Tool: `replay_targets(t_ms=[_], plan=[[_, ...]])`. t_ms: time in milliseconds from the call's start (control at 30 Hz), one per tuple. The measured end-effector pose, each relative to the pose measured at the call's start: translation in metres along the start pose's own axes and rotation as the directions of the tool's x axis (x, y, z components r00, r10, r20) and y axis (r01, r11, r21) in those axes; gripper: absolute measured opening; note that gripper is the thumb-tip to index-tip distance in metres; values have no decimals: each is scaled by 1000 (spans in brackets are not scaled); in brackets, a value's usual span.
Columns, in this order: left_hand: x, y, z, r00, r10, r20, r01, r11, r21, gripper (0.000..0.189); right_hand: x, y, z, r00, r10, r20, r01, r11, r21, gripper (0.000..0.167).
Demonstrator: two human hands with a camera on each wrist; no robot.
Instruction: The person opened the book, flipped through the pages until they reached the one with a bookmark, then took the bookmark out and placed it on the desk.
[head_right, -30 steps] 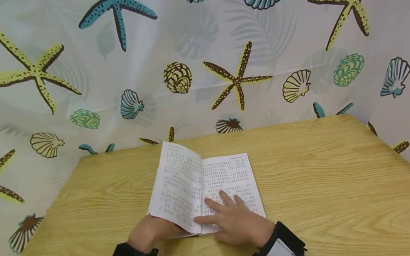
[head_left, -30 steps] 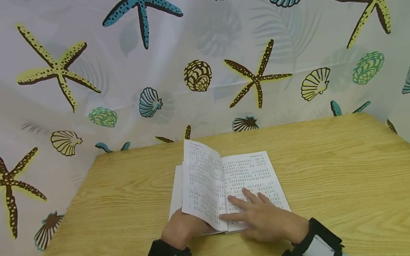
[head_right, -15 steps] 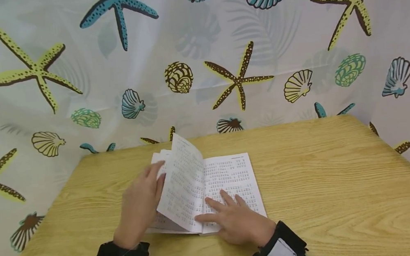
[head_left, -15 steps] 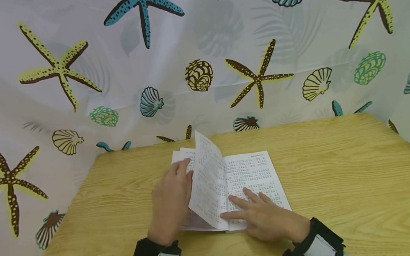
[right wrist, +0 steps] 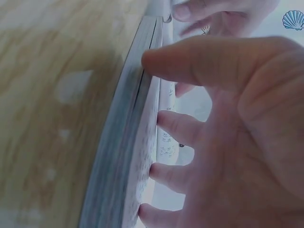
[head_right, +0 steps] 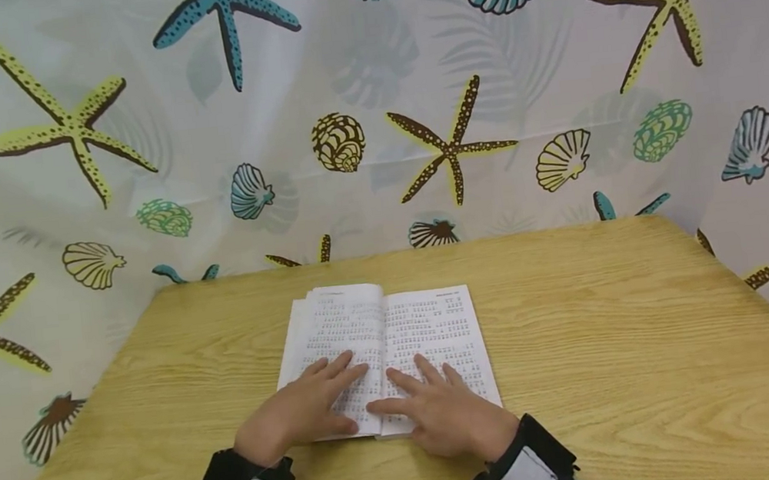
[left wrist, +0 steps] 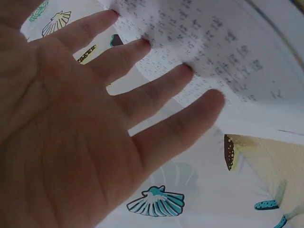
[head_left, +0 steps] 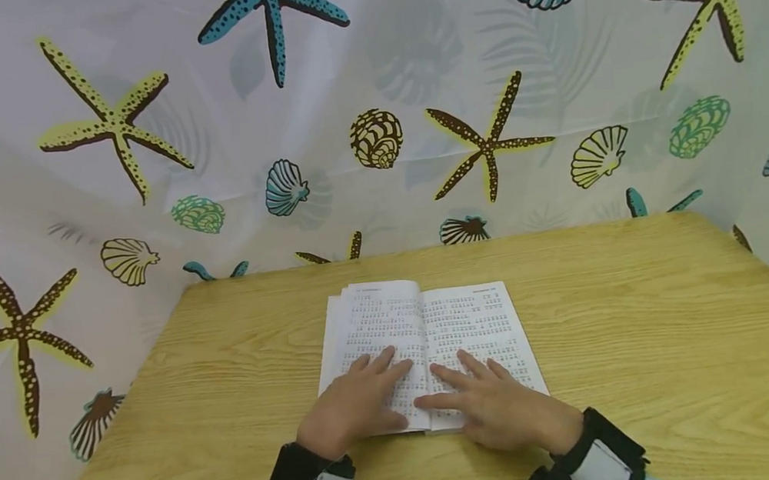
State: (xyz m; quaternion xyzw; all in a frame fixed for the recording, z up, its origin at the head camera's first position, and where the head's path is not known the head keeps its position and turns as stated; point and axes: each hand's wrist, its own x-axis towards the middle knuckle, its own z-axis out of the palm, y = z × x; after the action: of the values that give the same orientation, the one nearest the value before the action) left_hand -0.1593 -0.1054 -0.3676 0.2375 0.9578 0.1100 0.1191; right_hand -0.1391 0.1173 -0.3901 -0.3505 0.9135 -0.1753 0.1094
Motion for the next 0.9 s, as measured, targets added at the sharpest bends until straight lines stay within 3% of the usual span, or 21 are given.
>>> replay_targets(t_ms=[133, 300, 500, 767, 900], plan=[[2, 2, 5, 997, -63, 42, 65, 996, -56, 74, 0, -1, 0, 1000, 7, -1, -7, 1000, 6, 61], [3, 3, 7, 996, -79, 48, 83, 993, -88, 77, 0, -1, -1, 1000, 17, -9, -17, 1000, -14, 60], [2, 4, 4, 991, -110, 71, 115, 991, -75, 76, -3, 9, -7, 994, 113, 0, -113, 994, 4, 56], [2, 6, 4, 989, -129, 73, 135, 988, -79, 78, -17, 43, -22, 953, 297, -65, -298, 954, -3, 52], [3, 7, 4, 989, -127, 76, 132, 989, -68, 78, -26, 56, -26, 934, 348, -78, -351, 936, -26, 54]])
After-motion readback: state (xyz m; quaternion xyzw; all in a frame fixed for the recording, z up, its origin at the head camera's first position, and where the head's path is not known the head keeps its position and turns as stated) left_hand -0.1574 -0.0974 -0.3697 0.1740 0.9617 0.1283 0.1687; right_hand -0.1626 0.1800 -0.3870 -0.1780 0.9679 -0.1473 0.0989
